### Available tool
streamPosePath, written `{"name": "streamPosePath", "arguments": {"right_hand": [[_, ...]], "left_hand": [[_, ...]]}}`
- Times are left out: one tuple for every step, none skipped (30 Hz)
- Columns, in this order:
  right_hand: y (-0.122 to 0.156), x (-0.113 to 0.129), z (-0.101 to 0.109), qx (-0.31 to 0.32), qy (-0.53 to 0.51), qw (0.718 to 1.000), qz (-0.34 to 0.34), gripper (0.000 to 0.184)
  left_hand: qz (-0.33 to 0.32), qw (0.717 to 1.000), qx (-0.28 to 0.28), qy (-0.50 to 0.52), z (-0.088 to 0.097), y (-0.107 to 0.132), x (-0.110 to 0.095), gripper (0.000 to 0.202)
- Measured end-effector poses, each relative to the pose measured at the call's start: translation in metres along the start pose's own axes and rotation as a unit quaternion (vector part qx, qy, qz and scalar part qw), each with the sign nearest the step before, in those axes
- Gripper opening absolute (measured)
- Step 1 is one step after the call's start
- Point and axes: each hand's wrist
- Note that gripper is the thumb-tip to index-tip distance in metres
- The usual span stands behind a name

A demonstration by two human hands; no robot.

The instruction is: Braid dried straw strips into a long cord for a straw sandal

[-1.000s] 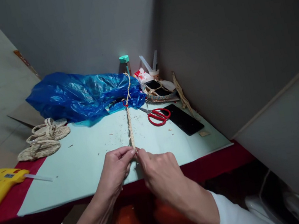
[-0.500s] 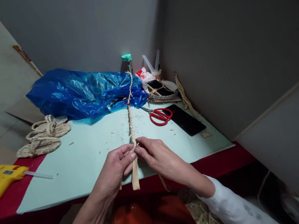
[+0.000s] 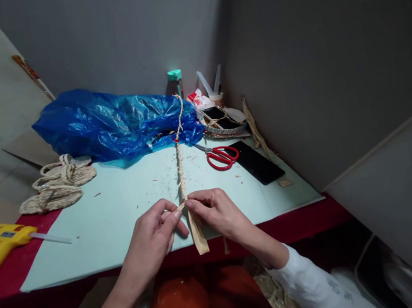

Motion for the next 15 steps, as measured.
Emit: {"name": "streamPosePath", "arguments": {"right_hand": [[0.001,0.001,-0.001,0.0,-0.013,1.0,-0.009,0.035],[0.001,0.001,-0.001,0.004,-0.027,1.0,-0.015,0.035],[0.001,0.002,-0.001,0.008,-0.042,0.999,-0.021,0.035],[0.001,0.003,-0.001,0.012,-0.056,0.998,-0.028,0.035],[0.0,0.004,0.0,0.018,-0.072,0.997,-0.036,0.034],[0.0,0.004,0.001,0.023,-0.089,0.995,-0.047,0.033],[0.0,0.004,0.003,0.031,-0.109,0.992,-0.059,0.031],[-0.001,0.004,0.004,0.038,-0.131,0.988,-0.069,0.029],[-0.001,0.004,0.006,0.045,-0.15,0.985,-0.076,0.027],[-0.001,0.004,0.007,0.05,-0.164,0.982,-0.079,0.026],[-0.001,0.005,0.008,0.053,-0.177,0.979,-0.082,0.025],[0.0,0.005,0.01,0.057,-0.189,0.977,-0.084,0.025],[0.0,0.005,0.011,0.059,-0.199,0.974,-0.087,0.026],[0.001,0.006,0.012,0.061,-0.208,0.972,-0.091,0.026],[0.001,0.006,0.012,0.064,-0.216,0.97,-0.095,0.027]], "left_hand": [[-0.01,1.0,-0.01,-0.024,0.001,0.002,-0.003,0.024],[-0.025,0.998,-0.023,-0.048,0.001,0.005,-0.006,0.025],[-0.046,0.995,-0.039,-0.076,0.0,0.009,-0.008,0.025],[-0.074,0.99,-0.054,-0.108,-0.003,0.012,-0.009,0.024],[-0.111,0.981,-0.073,-0.144,-0.008,0.016,-0.009,0.023],[-0.156,0.966,-0.094,-0.183,-0.014,0.02,-0.007,0.021],[-0.211,0.944,-0.113,-0.227,-0.02,0.023,-0.005,0.02],[-0.271,0.914,-0.138,-0.268,-0.026,0.026,-0.002,0.02],[-0.322,0.885,-0.147,-0.302,-0.03,0.028,0.0,0.022],[-0.359,0.862,-0.149,-0.325,-0.033,0.03,0.002,0.024],[-0.38,0.85,-0.146,-0.333,-0.034,0.031,0.002,0.025],[-0.384,0.853,-0.135,-0.328,-0.033,0.03,0.001,0.025],[-0.37,0.867,-0.125,-0.309,-0.03,0.028,-0.002,0.024],[-0.344,0.888,-0.121,-0.282,-0.025,0.025,-0.005,0.024],[-0.306,0.911,-0.124,-0.247,-0.02,0.02,-0.008,0.025]]}}
Point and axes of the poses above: each hand's wrist, its own y-axis away from the middle knuckle, its own z-axis out of the back of the hand, x = y × z, and after that the axes turned 13 degrees about -x, right-handed
